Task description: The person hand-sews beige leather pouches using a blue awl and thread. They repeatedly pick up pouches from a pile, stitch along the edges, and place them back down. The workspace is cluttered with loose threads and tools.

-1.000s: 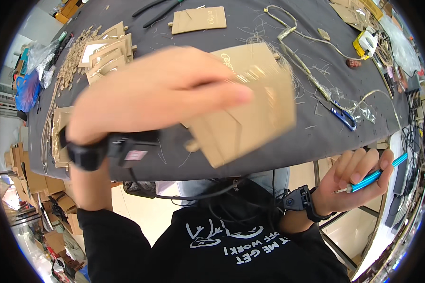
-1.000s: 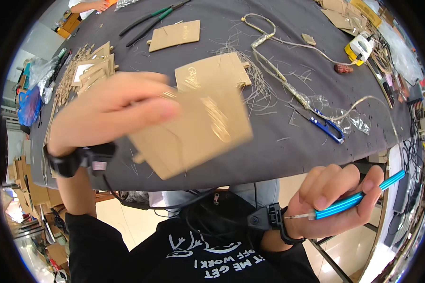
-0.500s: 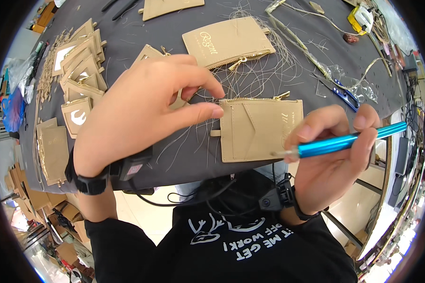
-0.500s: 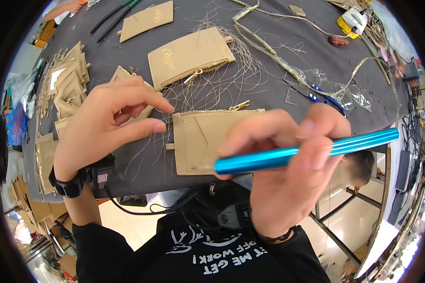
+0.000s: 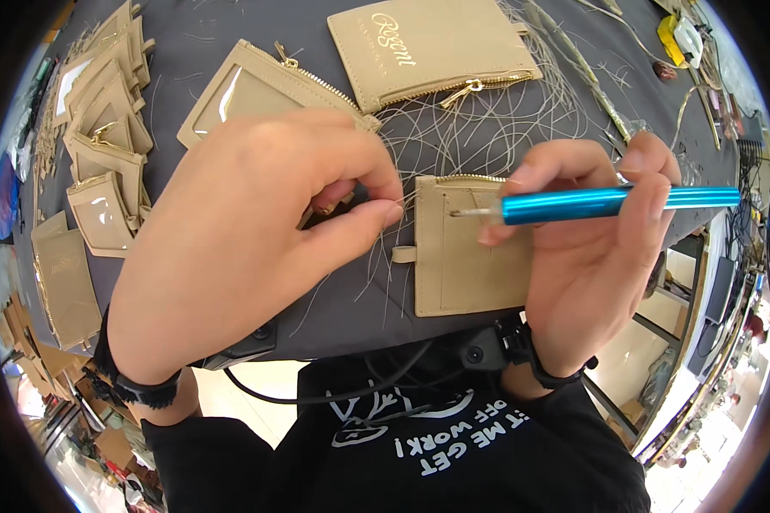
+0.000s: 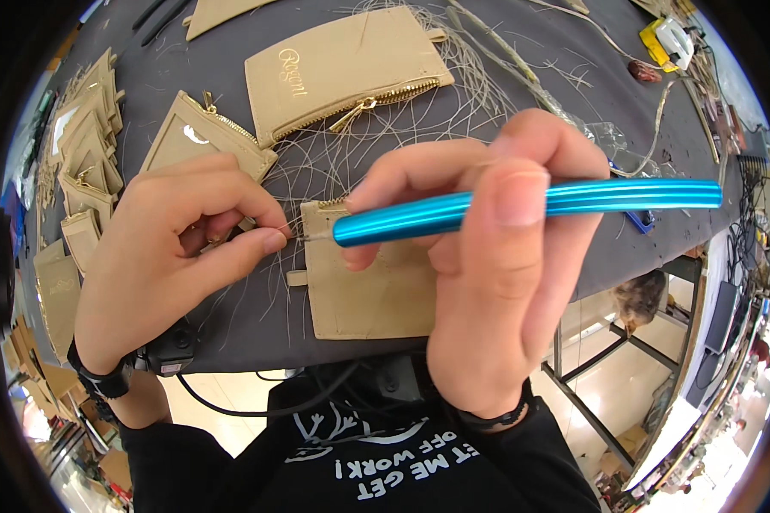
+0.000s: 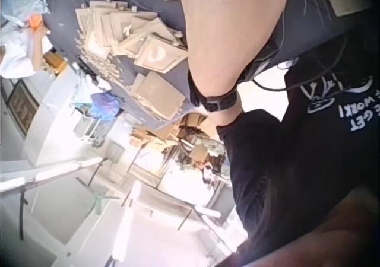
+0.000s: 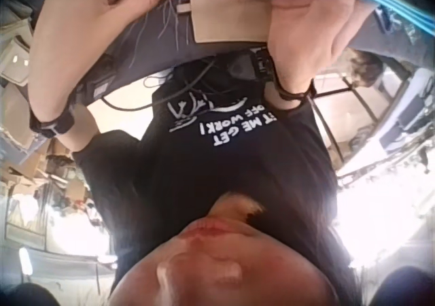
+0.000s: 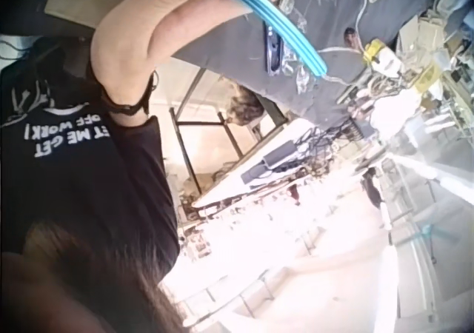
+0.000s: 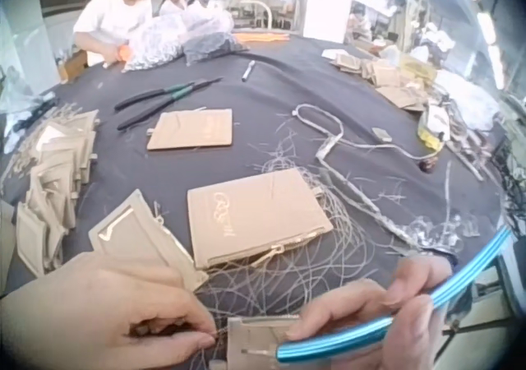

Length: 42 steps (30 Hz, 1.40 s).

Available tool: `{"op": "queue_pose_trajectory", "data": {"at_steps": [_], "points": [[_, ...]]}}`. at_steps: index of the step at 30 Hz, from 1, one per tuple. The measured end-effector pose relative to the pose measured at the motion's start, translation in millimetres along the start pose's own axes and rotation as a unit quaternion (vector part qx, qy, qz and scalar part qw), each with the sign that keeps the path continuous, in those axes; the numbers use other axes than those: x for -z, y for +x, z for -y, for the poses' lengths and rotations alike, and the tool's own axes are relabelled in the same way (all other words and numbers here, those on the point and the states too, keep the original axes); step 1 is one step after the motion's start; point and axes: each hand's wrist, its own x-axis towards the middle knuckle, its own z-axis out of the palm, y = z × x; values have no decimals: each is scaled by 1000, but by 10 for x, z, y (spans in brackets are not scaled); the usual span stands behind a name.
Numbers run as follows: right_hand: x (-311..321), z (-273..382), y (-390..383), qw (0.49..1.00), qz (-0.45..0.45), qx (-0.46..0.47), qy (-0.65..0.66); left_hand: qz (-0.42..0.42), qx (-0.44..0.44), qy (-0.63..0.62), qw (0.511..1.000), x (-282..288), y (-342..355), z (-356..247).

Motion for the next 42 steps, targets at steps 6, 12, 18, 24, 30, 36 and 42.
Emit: {"op": "queue_pose_trajectory", "data": {"at_steps": [6, 12, 18, 24, 30, 36, 42], "points": [[110, -17, 15, 999, 32, -1, 41, 7, 10, -26, 1000, -13, -6, 27], [207, -41, -12, 993, 52, 77, 71, 9, 23, -45, 999, -49, 5, 21], [209, 15, -59, 979, 82, 94, 160, 22, 50, -158, 986, -68, 8, -4], [169, 45, -63, 966, 69, 83, 234, -6, 27, -127, 991, -153, 135, 48], [171, 24, -60, 965, 74, 89, 236, -38, 7, -63, 997, -164, 107, 1], [186, 24, -63, 964, 85, 79, 241, 74, 44, -175, 981, -13, 149, 54], [194, 31, -68, 964, 92, 74, 238, 136, 97, -279, 946, 70, 196, 106]]}}
